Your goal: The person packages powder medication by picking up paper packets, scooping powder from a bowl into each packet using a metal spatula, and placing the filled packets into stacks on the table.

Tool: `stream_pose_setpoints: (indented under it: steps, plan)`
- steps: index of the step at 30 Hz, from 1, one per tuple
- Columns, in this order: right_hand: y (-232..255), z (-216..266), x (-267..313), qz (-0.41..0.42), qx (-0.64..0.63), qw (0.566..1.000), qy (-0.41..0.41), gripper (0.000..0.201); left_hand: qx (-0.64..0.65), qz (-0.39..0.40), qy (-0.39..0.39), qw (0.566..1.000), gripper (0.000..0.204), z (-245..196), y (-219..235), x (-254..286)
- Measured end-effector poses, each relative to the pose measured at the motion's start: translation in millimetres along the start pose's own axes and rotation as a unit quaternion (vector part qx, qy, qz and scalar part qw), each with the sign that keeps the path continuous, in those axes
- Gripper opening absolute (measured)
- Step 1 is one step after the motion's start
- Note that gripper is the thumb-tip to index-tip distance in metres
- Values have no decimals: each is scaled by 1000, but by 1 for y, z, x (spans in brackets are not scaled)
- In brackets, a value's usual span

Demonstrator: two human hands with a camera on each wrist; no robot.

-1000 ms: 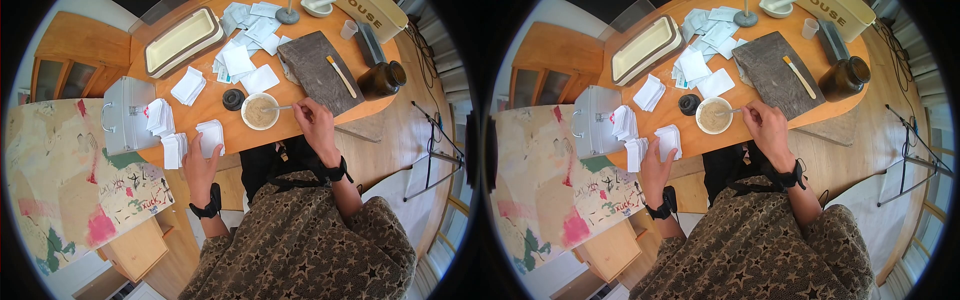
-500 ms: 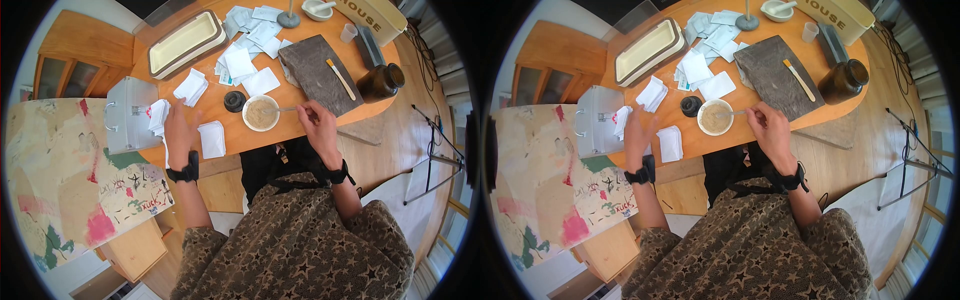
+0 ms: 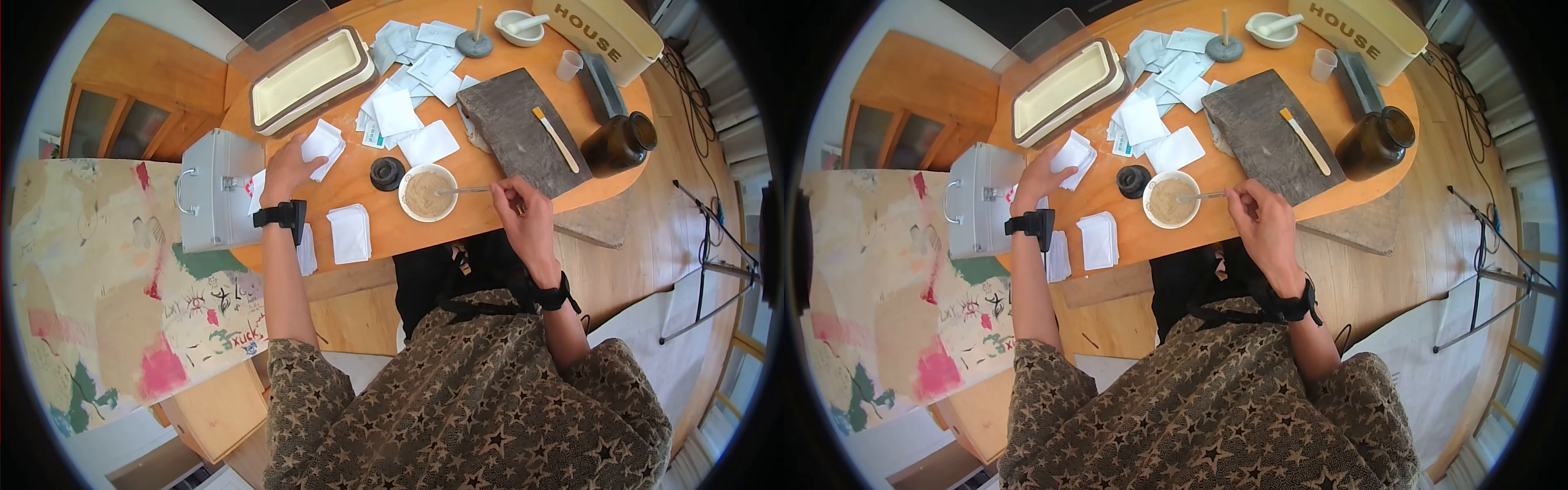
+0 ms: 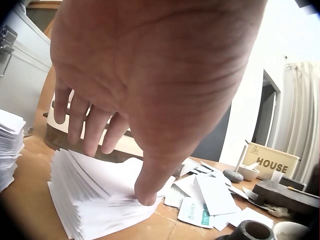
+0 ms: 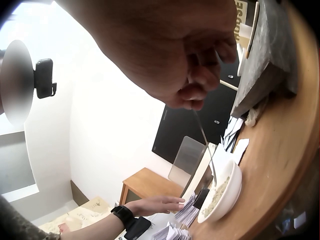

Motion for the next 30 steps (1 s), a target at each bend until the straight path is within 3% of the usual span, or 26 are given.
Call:
stream_pose_setpoints:
  steps: [10,14,24,30]
  plan:
    - [-1,-2,0,1,9,1000,11,16,-9,-33,1,999,73,-8,8,10]
    - [-1,-1,0,6,3,1000,-6,15,8,-106,-33,994,68,-16,10,30]
    - [0,7,0,-3,-19,1000,-3,14,83,-177,-49,979,63,-96,-3,131]
    - [2,24,-1,-12,-25,1000,14,12,71,-179,-65,979,69,-121,-8,159]
Point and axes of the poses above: each hand's wrist, its own x-axis away from the middle knuckle, its own y-axis out of the back of the hand, z = x × y, the point moved 1 cm from there along -x, towards the middle knuckle, and after that the axes turned 6 degrees about -x, right-handed, at the moved point
